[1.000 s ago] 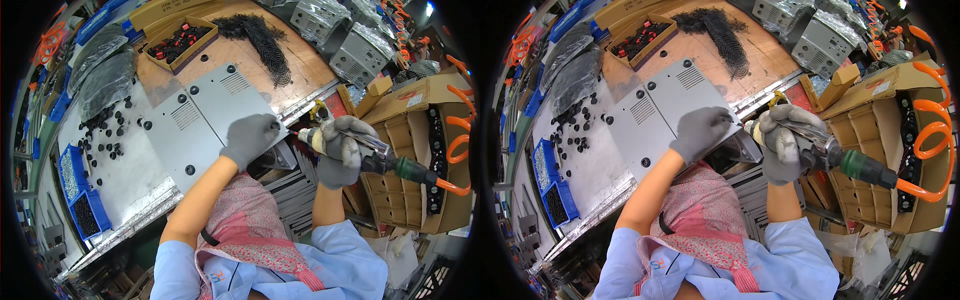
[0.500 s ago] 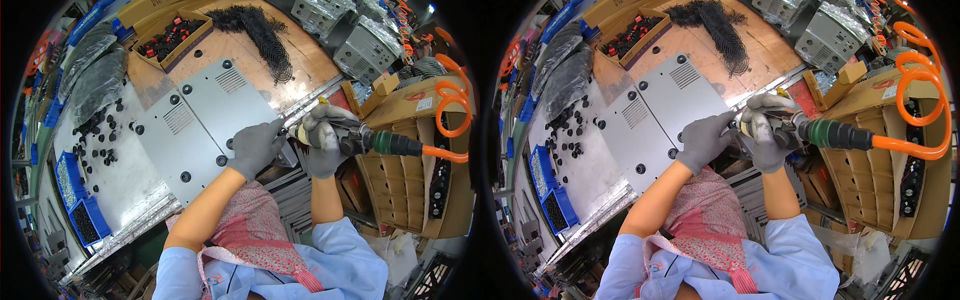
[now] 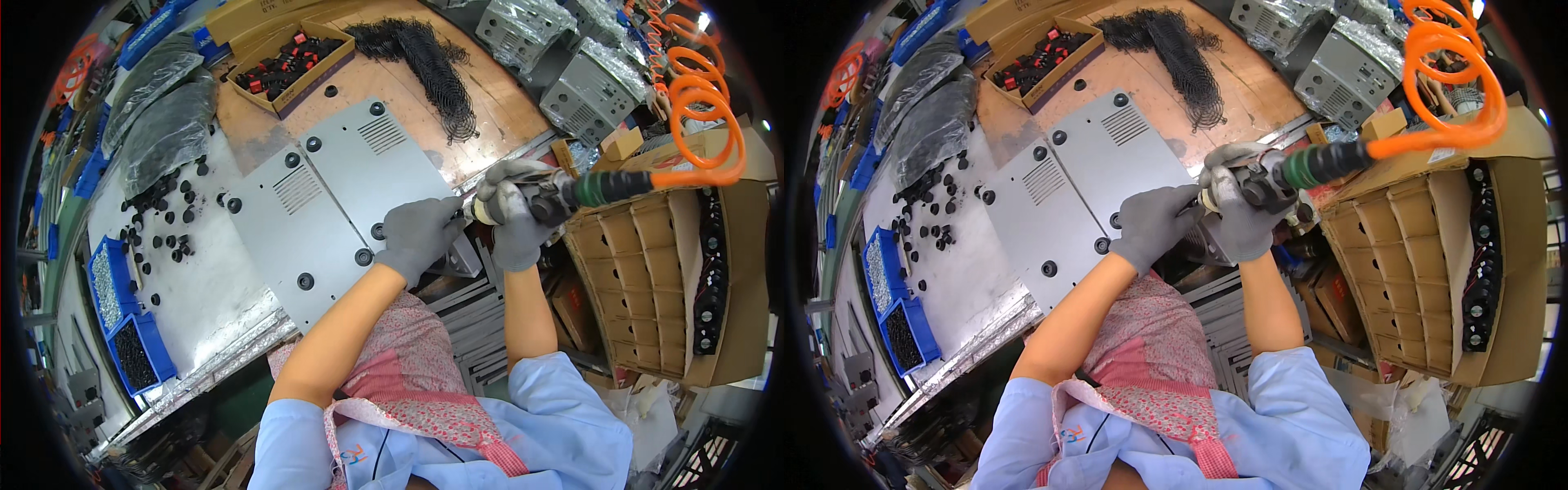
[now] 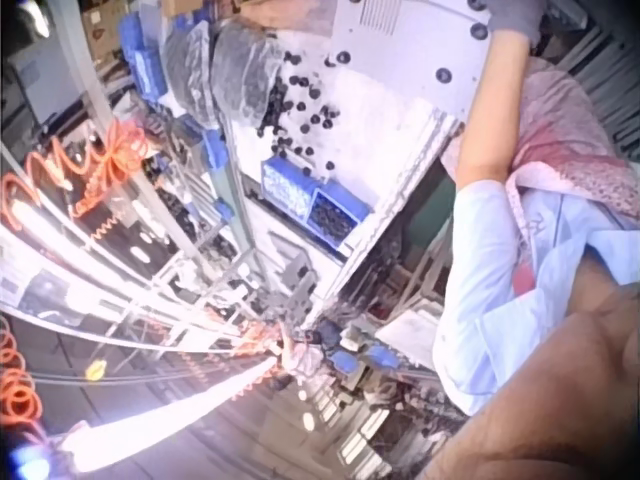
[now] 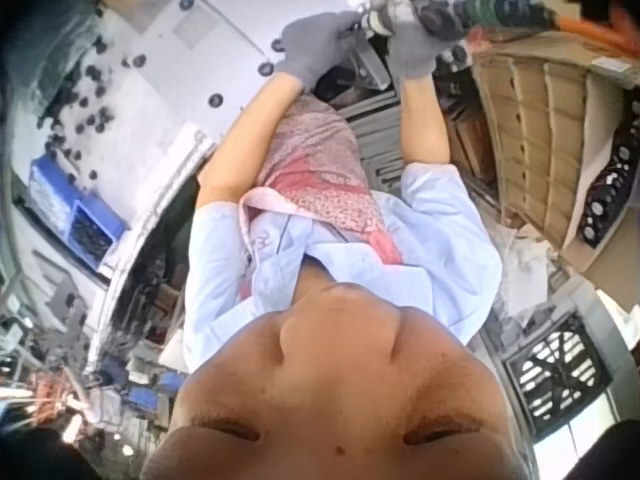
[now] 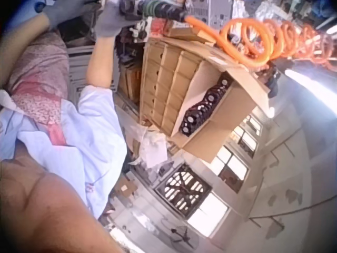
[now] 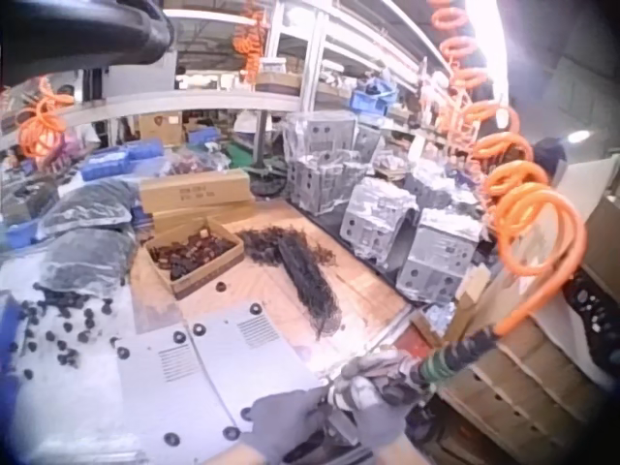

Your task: The person assembles an electronic device chassis by installing internal cooling fans and other components, securing them with screws using an electric screwdriver.

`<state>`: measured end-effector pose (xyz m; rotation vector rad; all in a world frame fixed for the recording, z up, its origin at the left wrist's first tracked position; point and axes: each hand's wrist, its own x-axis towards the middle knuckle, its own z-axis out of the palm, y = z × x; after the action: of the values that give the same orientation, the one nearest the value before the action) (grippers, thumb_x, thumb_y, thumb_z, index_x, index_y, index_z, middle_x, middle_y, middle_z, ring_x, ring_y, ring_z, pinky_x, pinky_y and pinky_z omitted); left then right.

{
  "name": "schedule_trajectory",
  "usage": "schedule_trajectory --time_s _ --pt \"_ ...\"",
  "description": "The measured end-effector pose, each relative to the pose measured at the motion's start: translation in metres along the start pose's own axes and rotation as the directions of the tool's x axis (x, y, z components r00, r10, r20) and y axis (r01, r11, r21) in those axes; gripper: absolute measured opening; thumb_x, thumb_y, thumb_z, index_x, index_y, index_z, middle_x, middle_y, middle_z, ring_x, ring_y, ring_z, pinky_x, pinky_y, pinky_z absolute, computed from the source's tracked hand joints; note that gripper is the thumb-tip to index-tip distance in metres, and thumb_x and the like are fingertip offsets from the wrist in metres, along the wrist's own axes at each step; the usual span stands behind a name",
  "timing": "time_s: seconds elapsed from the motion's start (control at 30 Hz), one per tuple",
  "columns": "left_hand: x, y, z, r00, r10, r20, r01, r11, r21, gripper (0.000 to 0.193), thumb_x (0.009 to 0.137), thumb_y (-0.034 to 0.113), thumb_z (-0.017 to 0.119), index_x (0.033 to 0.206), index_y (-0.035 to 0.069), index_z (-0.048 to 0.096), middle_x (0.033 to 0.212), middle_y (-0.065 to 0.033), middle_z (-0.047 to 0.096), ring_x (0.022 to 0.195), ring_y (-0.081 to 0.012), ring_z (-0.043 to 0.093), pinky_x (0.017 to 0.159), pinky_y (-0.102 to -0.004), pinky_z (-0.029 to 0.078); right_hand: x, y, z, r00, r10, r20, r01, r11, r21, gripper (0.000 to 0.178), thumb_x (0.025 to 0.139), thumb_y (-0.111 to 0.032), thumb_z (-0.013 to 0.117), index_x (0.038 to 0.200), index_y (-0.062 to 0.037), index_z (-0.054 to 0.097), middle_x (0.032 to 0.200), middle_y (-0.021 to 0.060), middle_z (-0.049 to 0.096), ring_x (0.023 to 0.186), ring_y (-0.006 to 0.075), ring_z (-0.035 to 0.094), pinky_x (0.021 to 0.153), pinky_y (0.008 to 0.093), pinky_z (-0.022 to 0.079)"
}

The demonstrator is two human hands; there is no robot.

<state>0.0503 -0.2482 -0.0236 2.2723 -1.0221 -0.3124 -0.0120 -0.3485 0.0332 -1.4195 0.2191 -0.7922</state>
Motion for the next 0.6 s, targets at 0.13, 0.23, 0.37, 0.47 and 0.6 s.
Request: schedule_trajectory --time_s 0.13,0.23,0.37,0.47,0.6 --pt "-0.003 -0.005 0.004 1.000 0.017 -0.021 -0.017 1.000 -0.003 0.027 0.078 0.029 0.061 0.103 0.019 0.063 0.079 -0.0067 0.064 0.068 -0.0240 0.062 0.060 -0.0367 0.048 -0.008 -0.031 0.013 0.998 -0.062 -0.012 0.063 0.995 0.081 0.024 0.077 0.008 0.048 0.100 0.0015 0.047 0.083 0.0095 0.056 0.069 0.0118 0.057 0.060 0.0222 0.047" --pt "-0.005 -0.012 -0.012 0.983 0.021 -0.180 -0.109 0.862 -0.495 0.028 0.077 0.027 0.062 0.098 0.009 0.063 0.078 -0.0081 0.065 0.070 -0.0190 0.062 0.062 -0.0336 0.048 -0.020 -0.059 0.013 0.976 -0.216 0.031 0.198 0.936 0.290 0.035 0.076 -0.014 0.056 0.105 0.0018 0.044 0.087 0.0138 0.055 0.068 0.0188 0.054 0.066 0.0353 0.049" --pt "-0.027 -0.035 -0.054 0.938 -0.245 0.244 0.154 -0.337 -0.929 0.042 0.090 0.037 0.051 0.110 0.001 0.051 0.092 -0.0122 0.061 0.088 -0.0239 0.060 0.077 -0.0328 0.051 -0.037 -0.080 0.009 0.900 -0.420 0.117 0.372 0.879 0.297 0.039 0.077 -0.026 0.064 0.103 -0.0053 0.043 0.088 0.0150 0.055 0.069 0.0205 0.054 0.064 0.0375 0.049" --pt "-0.051 -0.038 -0.051 0.952 -0.126 0.279 0.175 -0.522 -0.835 0.044 0.095 0.037 0.041 0.117 -0.001 0.044 0.102 -0.0165 0.056 0.095 -0.0284 0.058 0.085 -0.0380 0.050 -0.048 -0.083 0.016 0.917 -0.371 0.144 0.306 0.889 0.340 0.039 0.078 -0.027 0.066 0.103 -0.0063 0.043 0.088 0.0151 0.055 0.070 0.0210 0.056 0.063 0.0365 0.050" --pt "-0.086 -0.030 -0.041 0.922 -0.140 0.362 0.211 -0.601 -0.771 0.038 0.096 0.025 0.038 0.120 -0.004 0.041 0.112 -0.0209 0.050 0.103 -0.0303 0.054 0.088 -0.0417 0.049 -0.056 -0.074 0.028 0.931 -0.312 0.188 0.212 0.884 0.416 0.043 0.078 -0.028 0.069 0.104 -0.0059 0.044 0.090 0.0147 0.055 0.069 0.0205 0.057 0.063 0.0364 0.050"
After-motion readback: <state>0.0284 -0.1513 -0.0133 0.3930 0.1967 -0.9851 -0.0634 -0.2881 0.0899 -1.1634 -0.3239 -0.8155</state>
